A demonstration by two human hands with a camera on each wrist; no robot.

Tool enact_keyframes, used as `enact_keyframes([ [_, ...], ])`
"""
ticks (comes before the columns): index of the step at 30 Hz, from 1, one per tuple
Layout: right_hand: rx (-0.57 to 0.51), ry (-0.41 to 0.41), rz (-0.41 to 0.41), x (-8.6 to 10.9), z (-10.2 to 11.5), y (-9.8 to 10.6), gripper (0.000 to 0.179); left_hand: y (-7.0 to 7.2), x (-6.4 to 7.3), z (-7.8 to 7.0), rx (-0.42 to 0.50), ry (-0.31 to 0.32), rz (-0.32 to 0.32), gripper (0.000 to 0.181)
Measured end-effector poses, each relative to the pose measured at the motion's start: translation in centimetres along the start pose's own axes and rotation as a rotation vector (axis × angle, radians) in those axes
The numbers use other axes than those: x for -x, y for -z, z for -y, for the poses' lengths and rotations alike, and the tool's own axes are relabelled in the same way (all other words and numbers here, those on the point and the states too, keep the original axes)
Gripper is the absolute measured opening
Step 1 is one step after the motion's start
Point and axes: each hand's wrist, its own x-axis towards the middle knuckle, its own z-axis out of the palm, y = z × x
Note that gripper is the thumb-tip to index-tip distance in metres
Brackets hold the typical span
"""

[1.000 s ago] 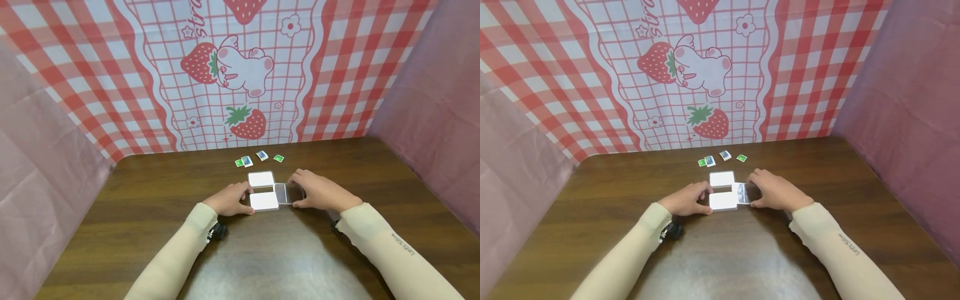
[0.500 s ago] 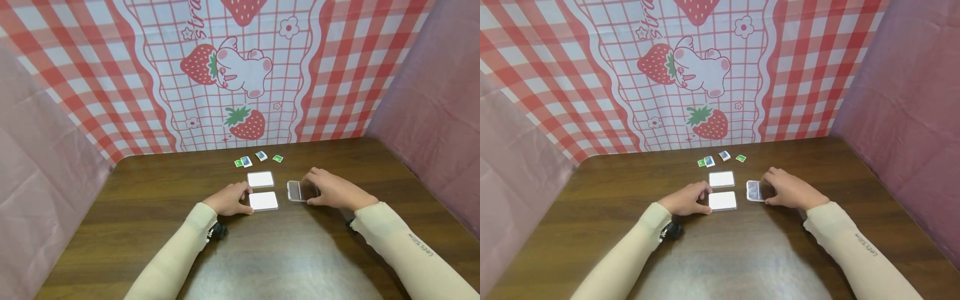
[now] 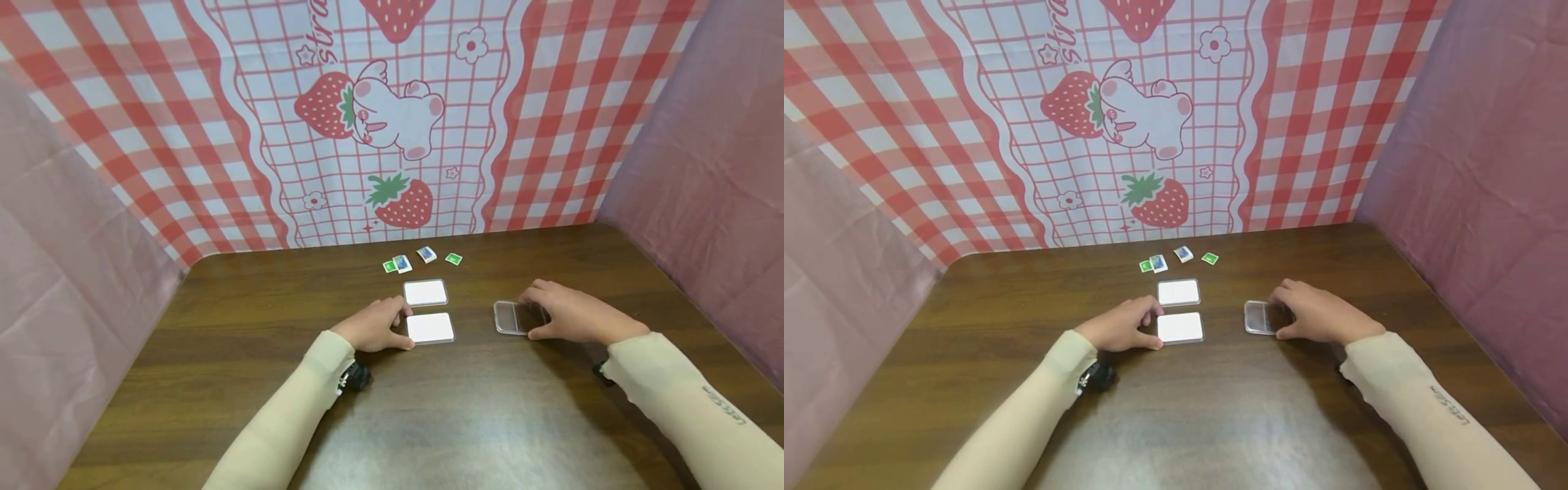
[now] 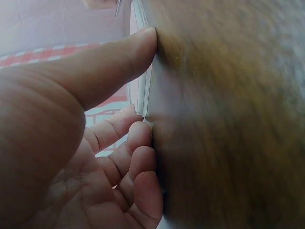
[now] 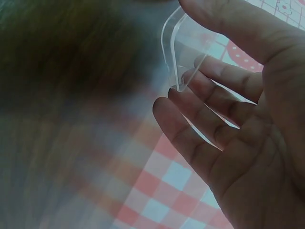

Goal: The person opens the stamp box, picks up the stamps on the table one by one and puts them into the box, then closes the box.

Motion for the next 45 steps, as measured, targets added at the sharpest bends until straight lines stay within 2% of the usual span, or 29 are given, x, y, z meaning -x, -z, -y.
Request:
enact_keyframes([
  [20, -0.041, -0.014, 0.088, 0.62, -0.28, 0.81, 0.057, -0.08, 0.07, -0.04, 0.006, 0.001, 0.003, 0.051],
  [45, -0.076, -0.017, 0.102, 0.39, -0.35, 0.58, 0.060, 0.01, 0.14, -0.07, 0.023, 0.011, 0.007, 0.052],
])
